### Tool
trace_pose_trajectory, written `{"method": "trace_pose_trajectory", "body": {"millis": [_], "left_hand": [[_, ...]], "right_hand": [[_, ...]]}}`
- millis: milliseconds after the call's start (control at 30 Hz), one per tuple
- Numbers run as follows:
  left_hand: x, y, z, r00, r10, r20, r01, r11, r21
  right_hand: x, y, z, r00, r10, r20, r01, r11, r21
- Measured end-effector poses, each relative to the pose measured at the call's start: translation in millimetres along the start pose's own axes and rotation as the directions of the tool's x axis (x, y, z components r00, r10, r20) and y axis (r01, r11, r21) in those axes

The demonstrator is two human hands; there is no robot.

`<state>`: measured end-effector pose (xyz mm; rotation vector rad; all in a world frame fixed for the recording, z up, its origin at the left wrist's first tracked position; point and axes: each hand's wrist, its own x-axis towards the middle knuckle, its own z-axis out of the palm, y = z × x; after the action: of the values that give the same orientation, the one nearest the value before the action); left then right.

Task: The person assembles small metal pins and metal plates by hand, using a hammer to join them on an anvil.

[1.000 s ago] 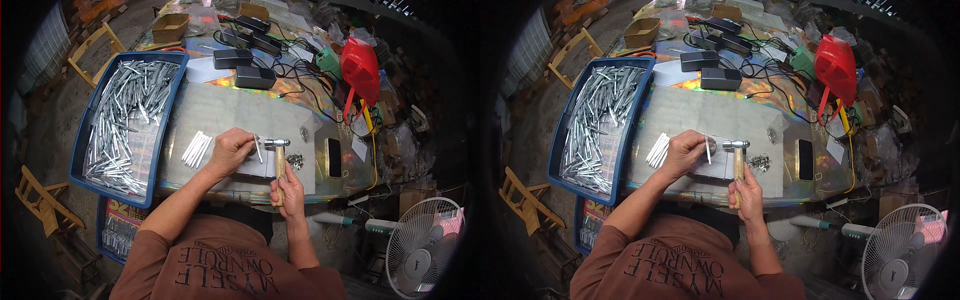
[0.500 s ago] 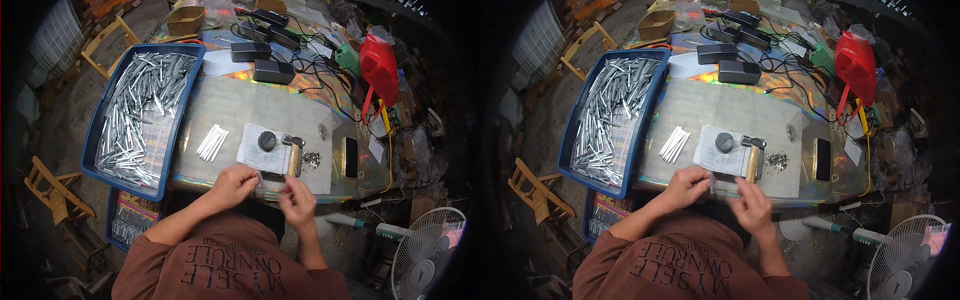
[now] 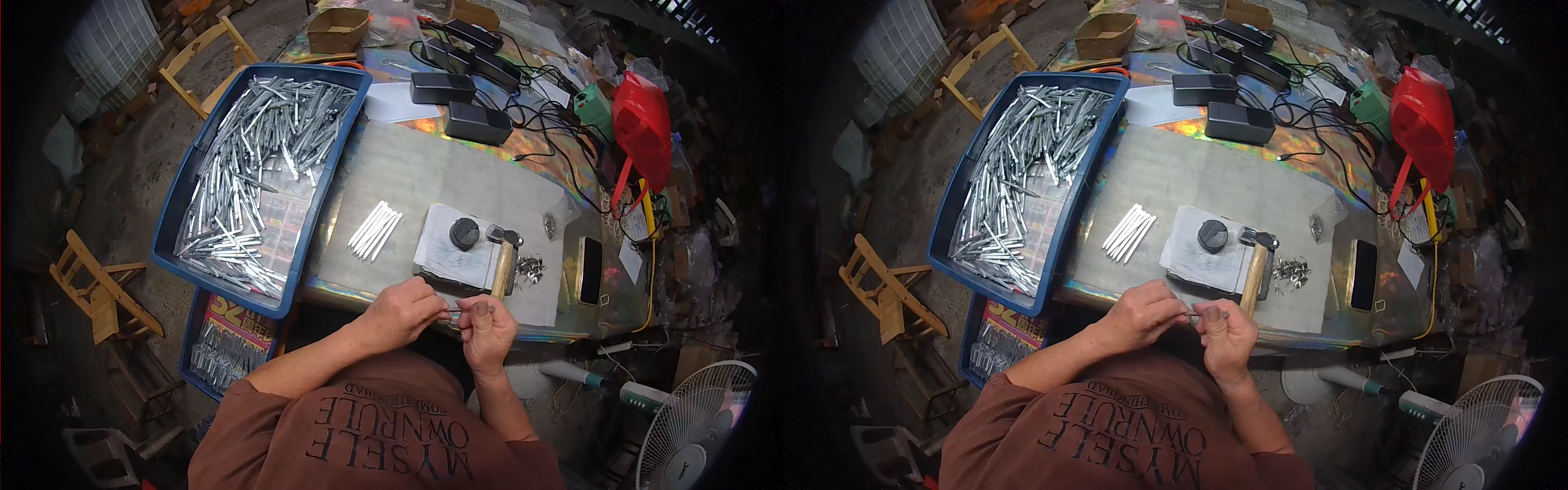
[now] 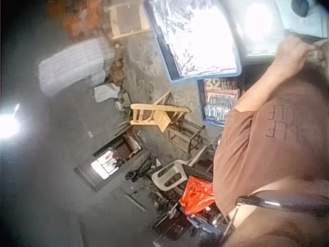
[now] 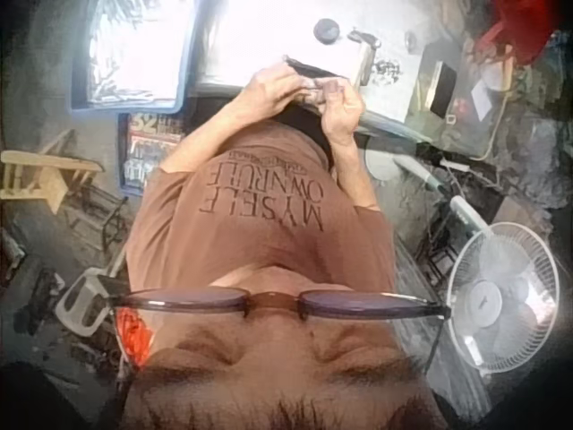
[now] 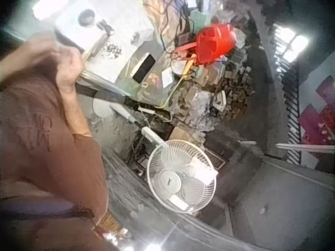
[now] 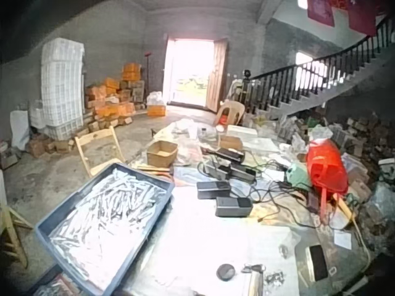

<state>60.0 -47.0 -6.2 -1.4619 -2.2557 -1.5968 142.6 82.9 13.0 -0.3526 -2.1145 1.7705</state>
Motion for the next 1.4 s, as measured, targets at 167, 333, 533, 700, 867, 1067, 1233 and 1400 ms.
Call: {"method": "trace_pose_trajectory", "body": {"millis": [167, 333, 533, 700, 867, 1067, 1233, 1400], "left_hand": [[-2.9, -0.4, -3.6, 0.996, 0.085, -0.03, -0.082, 0.992, 0.094], [-2.3, -18.4, -12.1, 0.984, 0.001, -0.178, 0.034, 0.98, 0.197], [-11.4, -65.4, -36.1, 0.927, -0.204, -0.316, 0.348, 0.786, 0.512], [-19.7, -80.2, -35.6, 0.882, -0.337, -0.329, 0.47, 0.688, 0.554], [-18.0, -69.8, -39.5, 0.893, -0.315, -0.32, 0.446, 0.702, 0.555], [-9.6, -16.5, -71.3, 0.914, -0.213, -0.346, 0.343, 0.862, 0.374], [-23.3, -44.9, -155.0, 0.881, -0.416, -0.227, 0.454, 0.602, 0.657], [-59.9, -65.8, -209.3, 0.612, -0.791, -0.017, 0.484, 0.357, 0.799]], "right_hand": [[7.1, 3.9, -1.1, 0.954, 0.231, 0.191, -0.299, 0.787, 0.54], [6.7, -9.0, 10.5, 0.979, 0.174, 0.108, -0.199, 0.93, 0.308], [2.1, 1.2, -2.6, 0.988, 0.151, 0.039, -0.155, 0.92, 0.361], [-4.8, 4.0, -2.9, 0.981, 0.18, 0.073, -0.194, 0.911, 0.363], [-7.4, 6.9, 0.3, 0.984, 0.168, 0.056, -0.177, 0.931, 0.319], [-11.1, 7.1, -2.9, 0.986, 0.161, 0.046, -0.168, 0.947, 0.272], [-15.2, 8.1, -8.5, 0.986, 0.15, 0.073, -0.165, 0.943, 0.29], [-17.3, 8.4, -8.5, 0.985, 0.155, 0.077, -0.171, 0.937, 0.304]]}}
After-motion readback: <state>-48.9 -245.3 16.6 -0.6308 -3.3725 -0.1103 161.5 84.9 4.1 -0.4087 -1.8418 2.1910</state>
